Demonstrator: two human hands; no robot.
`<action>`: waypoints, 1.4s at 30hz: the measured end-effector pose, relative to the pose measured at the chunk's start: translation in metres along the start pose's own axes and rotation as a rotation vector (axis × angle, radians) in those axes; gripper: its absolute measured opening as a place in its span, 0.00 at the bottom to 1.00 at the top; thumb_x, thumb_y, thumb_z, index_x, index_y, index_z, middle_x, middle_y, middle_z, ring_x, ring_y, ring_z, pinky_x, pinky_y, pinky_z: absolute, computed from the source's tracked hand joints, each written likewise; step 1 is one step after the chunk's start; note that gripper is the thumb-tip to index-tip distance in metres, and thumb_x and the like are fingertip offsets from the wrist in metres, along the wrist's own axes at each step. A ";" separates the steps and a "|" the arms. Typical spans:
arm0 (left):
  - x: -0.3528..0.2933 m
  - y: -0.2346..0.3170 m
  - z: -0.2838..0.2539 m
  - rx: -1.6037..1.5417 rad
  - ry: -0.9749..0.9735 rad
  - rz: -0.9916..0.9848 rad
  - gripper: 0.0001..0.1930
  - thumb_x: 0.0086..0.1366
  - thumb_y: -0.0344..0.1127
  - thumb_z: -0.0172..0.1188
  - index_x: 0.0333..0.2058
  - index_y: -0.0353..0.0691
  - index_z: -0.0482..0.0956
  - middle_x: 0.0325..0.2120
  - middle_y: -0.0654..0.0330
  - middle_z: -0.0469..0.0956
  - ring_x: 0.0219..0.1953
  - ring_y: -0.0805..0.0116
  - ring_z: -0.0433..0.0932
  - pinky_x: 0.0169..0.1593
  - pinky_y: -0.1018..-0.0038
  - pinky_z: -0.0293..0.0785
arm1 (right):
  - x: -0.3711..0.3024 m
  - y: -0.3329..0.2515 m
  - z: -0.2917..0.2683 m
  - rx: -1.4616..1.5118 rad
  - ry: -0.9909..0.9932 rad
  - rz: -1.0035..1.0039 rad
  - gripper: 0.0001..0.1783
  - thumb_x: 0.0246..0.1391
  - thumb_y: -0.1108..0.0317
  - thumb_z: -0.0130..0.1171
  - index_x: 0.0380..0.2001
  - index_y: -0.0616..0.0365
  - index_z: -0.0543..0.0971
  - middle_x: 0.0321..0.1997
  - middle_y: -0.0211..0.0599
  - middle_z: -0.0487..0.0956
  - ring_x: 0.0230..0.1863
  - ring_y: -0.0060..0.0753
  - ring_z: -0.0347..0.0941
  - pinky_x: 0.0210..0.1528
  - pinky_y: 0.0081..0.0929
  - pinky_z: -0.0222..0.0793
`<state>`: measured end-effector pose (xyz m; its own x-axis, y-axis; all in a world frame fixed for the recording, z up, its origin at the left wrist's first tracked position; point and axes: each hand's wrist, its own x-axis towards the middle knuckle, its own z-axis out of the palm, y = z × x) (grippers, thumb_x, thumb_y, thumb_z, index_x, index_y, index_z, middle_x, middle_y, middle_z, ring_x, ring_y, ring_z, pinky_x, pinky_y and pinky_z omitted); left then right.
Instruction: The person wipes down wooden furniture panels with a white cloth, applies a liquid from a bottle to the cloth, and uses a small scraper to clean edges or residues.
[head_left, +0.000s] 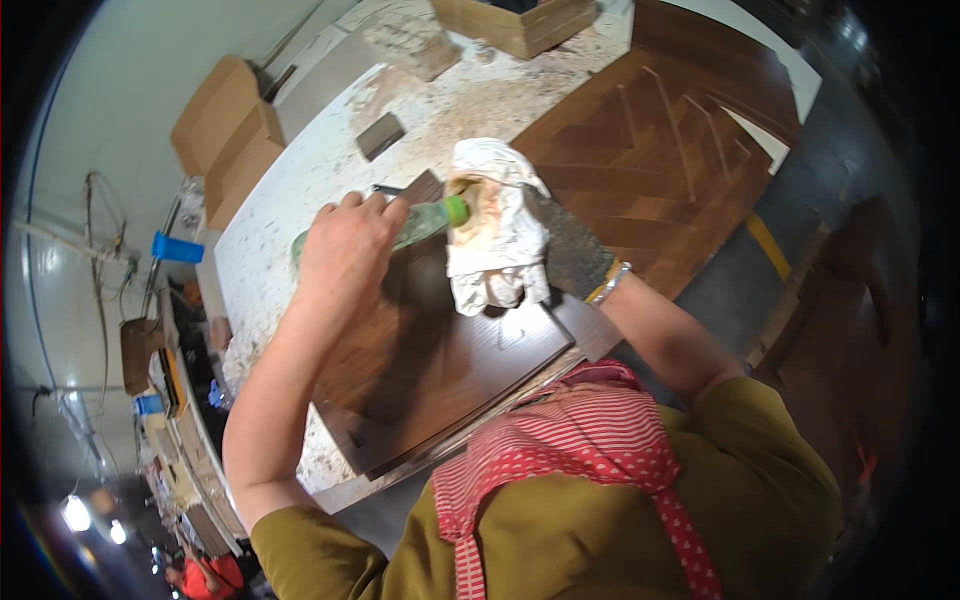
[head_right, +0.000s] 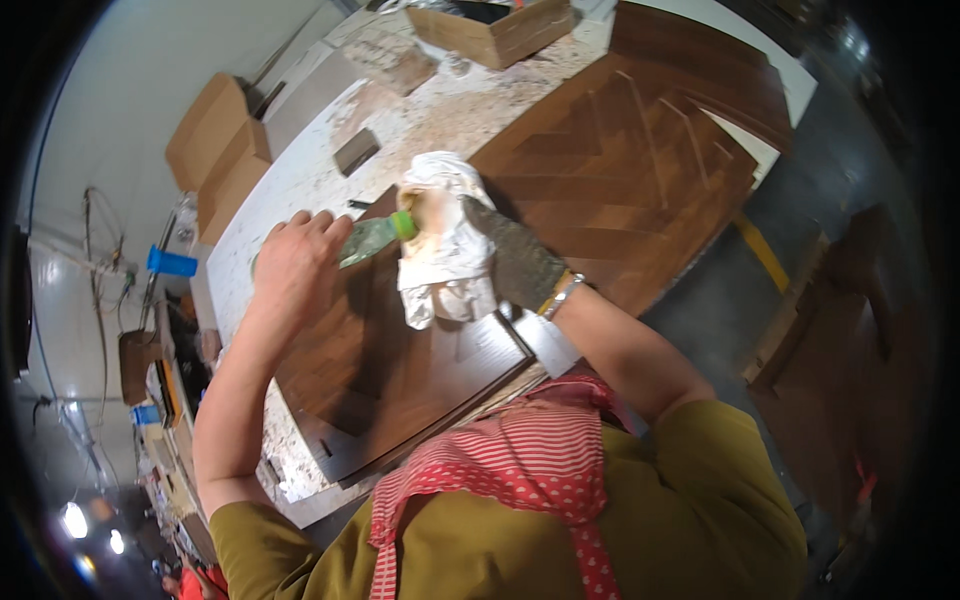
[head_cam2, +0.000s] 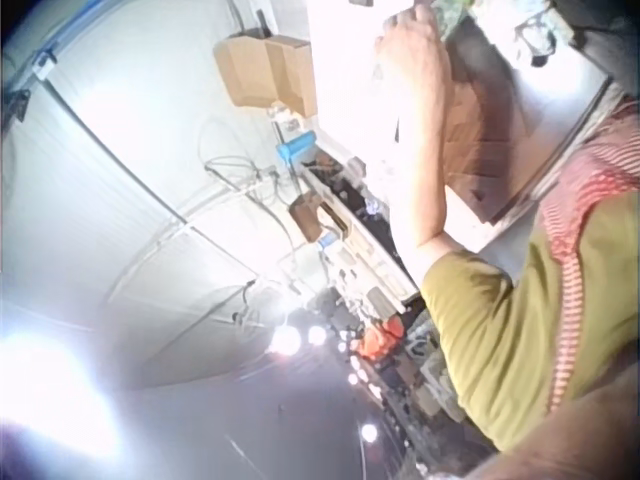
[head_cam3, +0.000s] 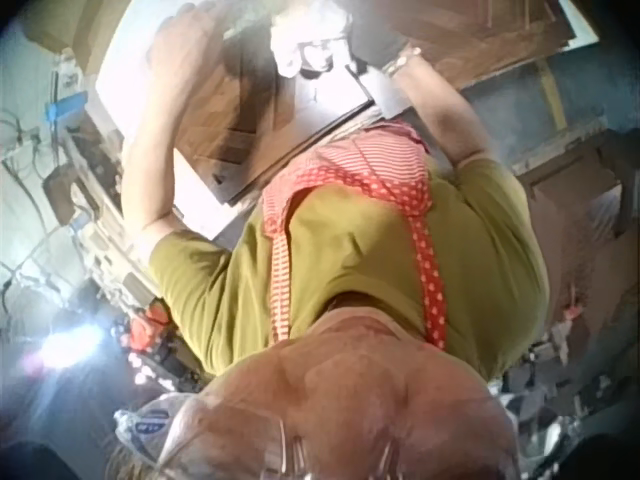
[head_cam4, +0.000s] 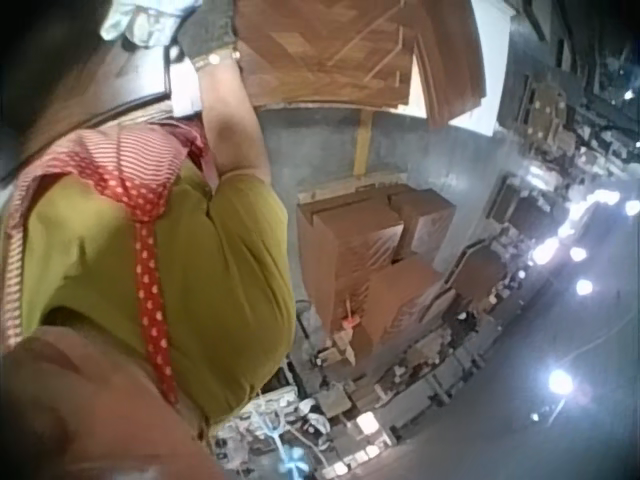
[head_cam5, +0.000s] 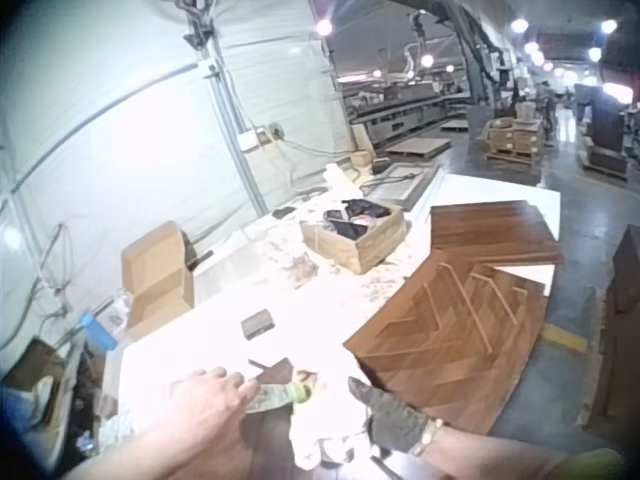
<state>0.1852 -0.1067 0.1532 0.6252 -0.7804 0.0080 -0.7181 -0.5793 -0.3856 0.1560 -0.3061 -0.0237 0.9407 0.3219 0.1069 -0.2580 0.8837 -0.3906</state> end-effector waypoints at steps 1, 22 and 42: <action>0.000 -0.002 0.004 0.031 0.025 0.022 0.10 0.47 0.28 0.56 0.32 0.42 0.72 0.26 0.62 0.73 0.35 0.61 0.74 0.37 0.66 0.71 | 0.000 0.002 -0.005 0.093 0.012 0.061 0.37 0.58 0.48 0.50 0.61 0.62 0.57 0.60 0.50 0.66 0.58 0.46 0.67 0.61 0.39 0.64; 0.129 -0.078 0.123 -1.212 0.265 -0.426 0.24 0.54 0.37 0.65 0.50 0.37 0.74 0.40 0.57 0.79 0.40 0.67 0.76 0.44 0.72 0.72 | -0.014 -0.070 -0.007 -0.338 0.442 -0.450 0.28 0.63 0.54 0.46 0.58 0.64 0.63 0.58 0.43 0.69 0.55 0.35 0.69 0.56 0.32 0.69; -0.202 -0.116 0.183 -0.876 0.559 -1.121 0.22 0.65 0.45 0.52 0.51 0.35 0.71 0.47 0.48 0.75 0.51 0.57 0.74 0.54 0.68 0.68 | -0.020 -0.074 -0.021 -0.382 0.026 0.055 0.24 0.62 0.64 0.44 0.59 0.64 0.64 0.59 0.44 0.68 0.57 0.37 0.67 0.60 0.34 0.65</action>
<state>0.1980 0.1613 0.0279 0.9049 0.2713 0.3280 -0.0427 -0.7088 0.7041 0.1610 -0.3854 -0.0158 0.9343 0.3522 0.0552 -0.2122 0.6737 -0.7079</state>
